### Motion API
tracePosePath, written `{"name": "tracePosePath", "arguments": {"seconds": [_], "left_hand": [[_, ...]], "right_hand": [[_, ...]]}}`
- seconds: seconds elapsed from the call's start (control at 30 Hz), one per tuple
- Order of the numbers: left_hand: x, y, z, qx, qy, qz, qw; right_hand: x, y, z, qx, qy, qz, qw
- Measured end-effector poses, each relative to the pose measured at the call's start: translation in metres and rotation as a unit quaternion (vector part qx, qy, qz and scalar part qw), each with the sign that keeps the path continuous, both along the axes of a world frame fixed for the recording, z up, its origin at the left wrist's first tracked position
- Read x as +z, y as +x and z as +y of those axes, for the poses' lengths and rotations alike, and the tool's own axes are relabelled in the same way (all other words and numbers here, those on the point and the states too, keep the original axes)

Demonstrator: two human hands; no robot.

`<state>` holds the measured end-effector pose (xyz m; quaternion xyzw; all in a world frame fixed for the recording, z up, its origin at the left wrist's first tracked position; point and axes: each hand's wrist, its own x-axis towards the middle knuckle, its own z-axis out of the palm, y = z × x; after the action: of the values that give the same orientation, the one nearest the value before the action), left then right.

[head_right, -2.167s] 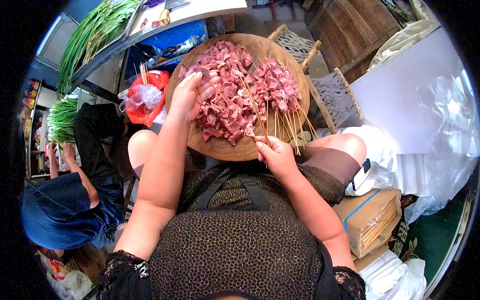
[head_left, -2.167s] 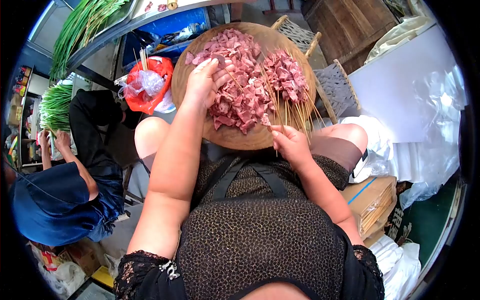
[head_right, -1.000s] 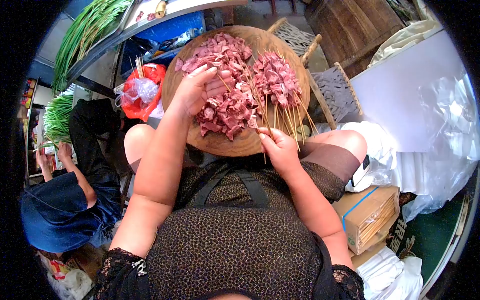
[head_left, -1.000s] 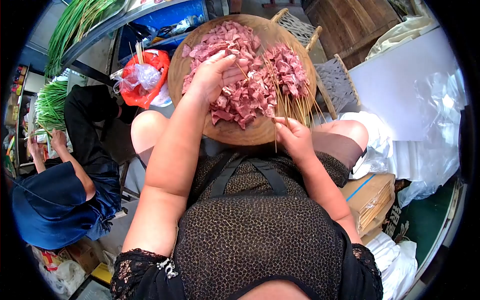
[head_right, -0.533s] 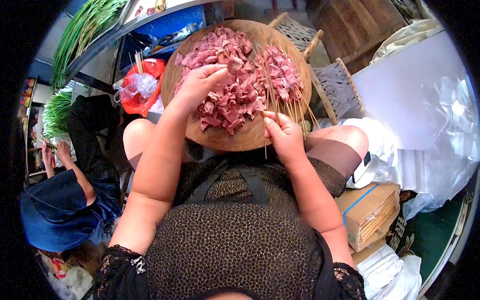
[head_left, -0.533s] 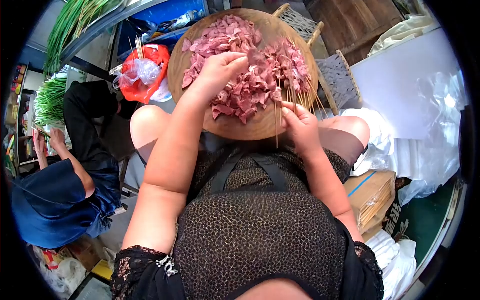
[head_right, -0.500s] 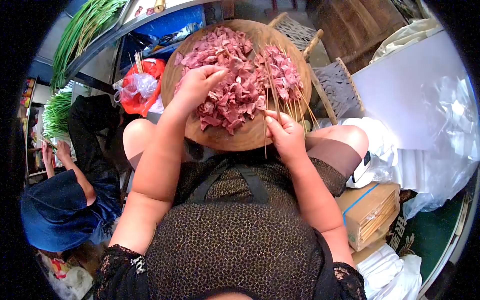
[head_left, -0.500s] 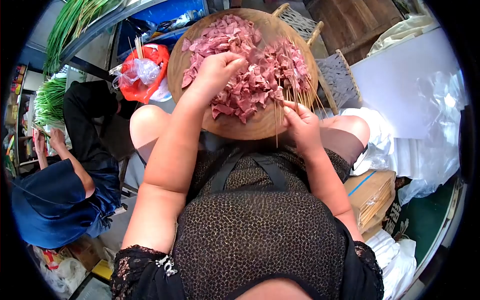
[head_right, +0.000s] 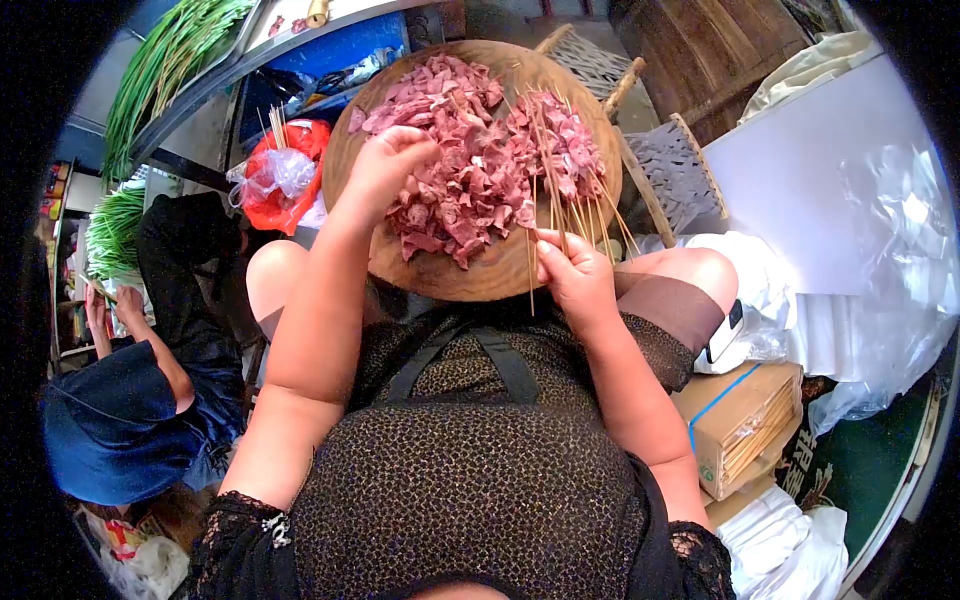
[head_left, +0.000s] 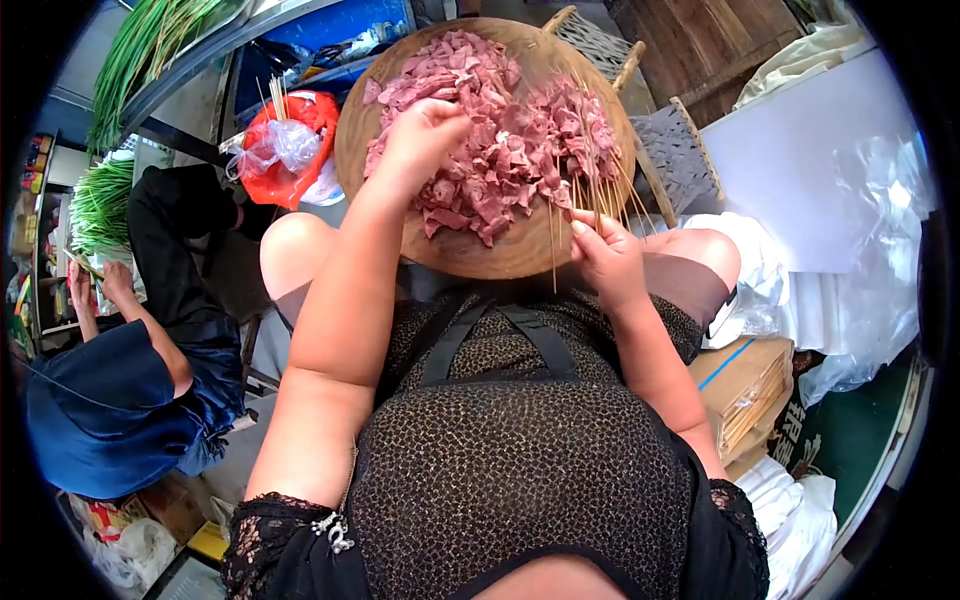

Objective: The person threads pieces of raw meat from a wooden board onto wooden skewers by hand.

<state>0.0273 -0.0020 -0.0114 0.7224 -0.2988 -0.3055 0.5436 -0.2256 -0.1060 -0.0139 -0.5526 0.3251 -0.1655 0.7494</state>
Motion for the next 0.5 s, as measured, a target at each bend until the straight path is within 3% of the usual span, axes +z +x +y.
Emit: {"name": "tracePosePath", "arguments": {"seconds": [0.03,0.1,0.17,0.5], "left_hand": [[0.009,0.005,-0.002,0.05,-0.048,0.174,0.982],[0.001,0.011,-0.005,0.074,-0.102,0.226,0.966],[-0.001,0.009,-0.007,0.121,-0.21,0.324,0.915],[0.002,0.009,-0.006,0.124,-0.244,0.342,0.899]], "right_hand": [[0.004,-0.001,0.002,0.001,-0.001,0.0,1.0],[0.015,-0.003,0.007,0.049,0.002,0.029,0.998],[0.014,-0.005,0.009,0.067,-0.005,0.028,0.997],[0.008,-0.006,0.011,0.077,-0.007,0.053,0.996]]}}
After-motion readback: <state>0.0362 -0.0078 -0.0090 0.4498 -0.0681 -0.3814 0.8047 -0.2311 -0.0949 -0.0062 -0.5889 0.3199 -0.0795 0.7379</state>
